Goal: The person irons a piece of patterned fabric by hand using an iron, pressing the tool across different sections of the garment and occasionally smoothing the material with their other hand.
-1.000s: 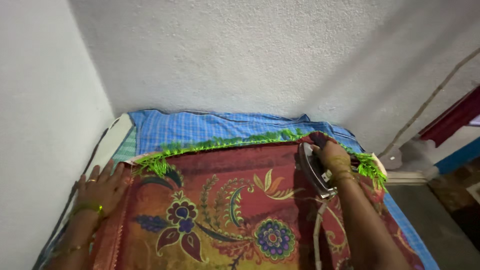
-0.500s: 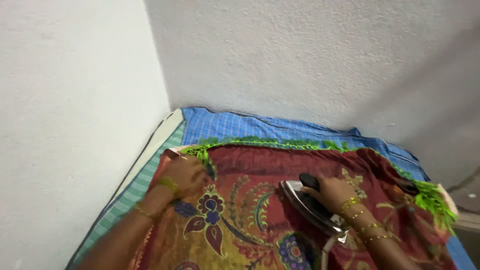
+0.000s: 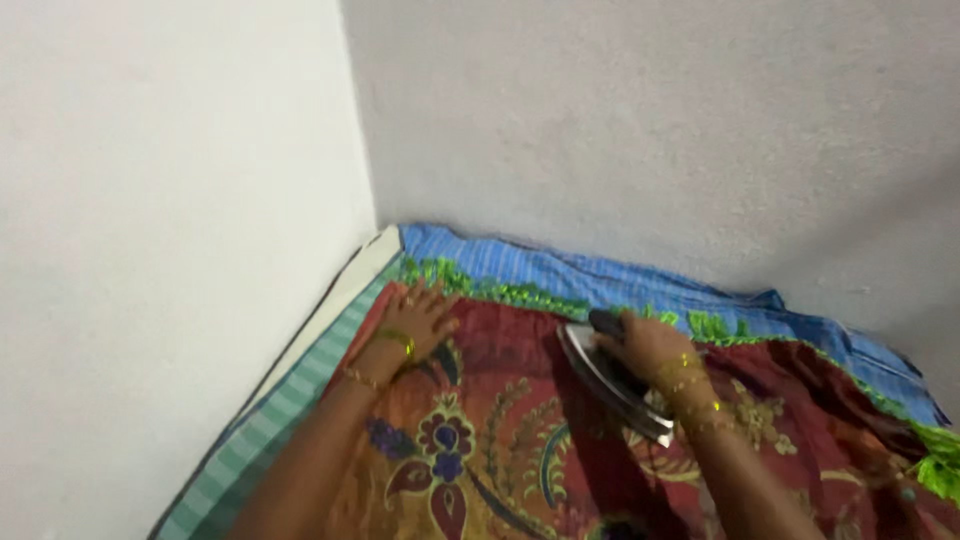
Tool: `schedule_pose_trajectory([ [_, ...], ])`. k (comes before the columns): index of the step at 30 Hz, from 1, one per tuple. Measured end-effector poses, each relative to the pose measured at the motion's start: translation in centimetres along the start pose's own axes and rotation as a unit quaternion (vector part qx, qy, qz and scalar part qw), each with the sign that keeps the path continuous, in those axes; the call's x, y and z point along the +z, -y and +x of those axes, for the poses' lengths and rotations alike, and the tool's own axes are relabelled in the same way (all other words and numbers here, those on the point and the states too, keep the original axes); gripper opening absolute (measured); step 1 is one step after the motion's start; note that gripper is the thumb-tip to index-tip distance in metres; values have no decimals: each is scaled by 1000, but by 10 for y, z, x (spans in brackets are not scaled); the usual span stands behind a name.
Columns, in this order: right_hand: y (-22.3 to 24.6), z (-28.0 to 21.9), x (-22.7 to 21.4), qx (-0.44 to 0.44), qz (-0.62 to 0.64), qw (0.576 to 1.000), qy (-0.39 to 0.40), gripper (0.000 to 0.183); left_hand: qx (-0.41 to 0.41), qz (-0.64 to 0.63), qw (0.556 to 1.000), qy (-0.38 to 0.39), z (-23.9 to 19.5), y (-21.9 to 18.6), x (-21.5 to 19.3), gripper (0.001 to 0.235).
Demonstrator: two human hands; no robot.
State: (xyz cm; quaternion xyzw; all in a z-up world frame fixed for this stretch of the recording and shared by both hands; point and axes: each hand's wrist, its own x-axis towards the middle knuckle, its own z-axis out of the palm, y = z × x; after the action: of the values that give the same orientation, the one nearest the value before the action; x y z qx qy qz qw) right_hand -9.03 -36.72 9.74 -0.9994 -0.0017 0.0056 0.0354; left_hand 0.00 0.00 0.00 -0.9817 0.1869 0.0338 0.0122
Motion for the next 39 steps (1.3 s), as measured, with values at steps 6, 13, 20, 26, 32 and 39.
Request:
schedule_pose_trajectory([
  [6,6,24,5,44,-14,998,-32,68,-27,80,996,-4,-13,-21,-12,65],
  [13,16,8,5,51,12,998,-18,70,-49,-93,993,51,-128,-56,4,74],
  [20,50,-34,18,-20,27,999,-17,69,-77,-57,995,-11,-144,-40,1,75],
  [26,86,-30,5,29,35,999,-8,71,-66,-73,995,10,-143,-30,-4,73],
  [32,144,-82,17,12,56,998,5,61,-31,-60,994,-87,-129,-17,25,72],
  [39,162,-200,-4,11,59,996,62,66,-46,-13,997,-65,-127,-15,28,73],
])
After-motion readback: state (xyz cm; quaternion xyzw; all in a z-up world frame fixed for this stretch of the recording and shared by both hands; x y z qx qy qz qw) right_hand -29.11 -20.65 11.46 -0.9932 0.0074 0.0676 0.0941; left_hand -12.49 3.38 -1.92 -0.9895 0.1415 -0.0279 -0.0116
